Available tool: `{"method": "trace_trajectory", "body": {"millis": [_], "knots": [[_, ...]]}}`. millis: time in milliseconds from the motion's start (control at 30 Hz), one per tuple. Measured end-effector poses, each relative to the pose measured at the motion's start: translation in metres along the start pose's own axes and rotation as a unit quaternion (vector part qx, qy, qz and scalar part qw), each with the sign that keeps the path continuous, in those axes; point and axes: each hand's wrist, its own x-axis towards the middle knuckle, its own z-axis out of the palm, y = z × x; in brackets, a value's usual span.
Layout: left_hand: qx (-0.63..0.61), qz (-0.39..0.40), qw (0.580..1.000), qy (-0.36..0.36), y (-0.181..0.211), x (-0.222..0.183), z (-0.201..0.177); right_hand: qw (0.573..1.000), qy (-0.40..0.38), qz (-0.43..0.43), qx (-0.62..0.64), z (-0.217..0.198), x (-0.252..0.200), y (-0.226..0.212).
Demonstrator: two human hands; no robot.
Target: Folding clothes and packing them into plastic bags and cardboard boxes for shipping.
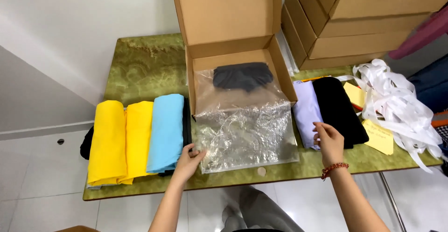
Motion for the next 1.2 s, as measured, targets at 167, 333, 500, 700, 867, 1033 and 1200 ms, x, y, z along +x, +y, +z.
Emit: {"method": "trace_trajectory", "body": {"millis": [167,333,500,700,867,1033,1200], "knots": [[0.146,0.092,0.979,0.107,0.104,-0.019,0.029,0.979,-0.142,-0.041,-0.142,0.055,0.059,-0.052],[0.08,0.053,0.989,0.112,0.118,0.047,0.025,0.899,-0.239,-0.02,-0.365,0.097,0.098,-0.081],[-0.2,-0.081,0.971,0.1,0.109,0.076,0.018,0.935,-0.273,0.139,-0.177,0.113,0.115,-0.078],[-0.201,-0.111,0.973,0.011,0.161,0.064,-0.001,0.91,-0.318,0.264,-0.005,0.09,0.197,-0.037],[-0.201,-0.098,0.974,-0.024,0.167,0.111,-0.017,0.889,-0.365,0.277,-0.028,0.102,0.189,-0.098],[-0.203,-0.033,0.978,-0.043,0.257,0.127,-0.046,0.899,-0.374,0.224,-0.033,0.134,0.216,-0.173],[-0.213,0.057,0.975,0.011,0.322,0.186,-0.057,0.912,-0.377,0.161,0.024,0.175,0.249,-0.227]]}}
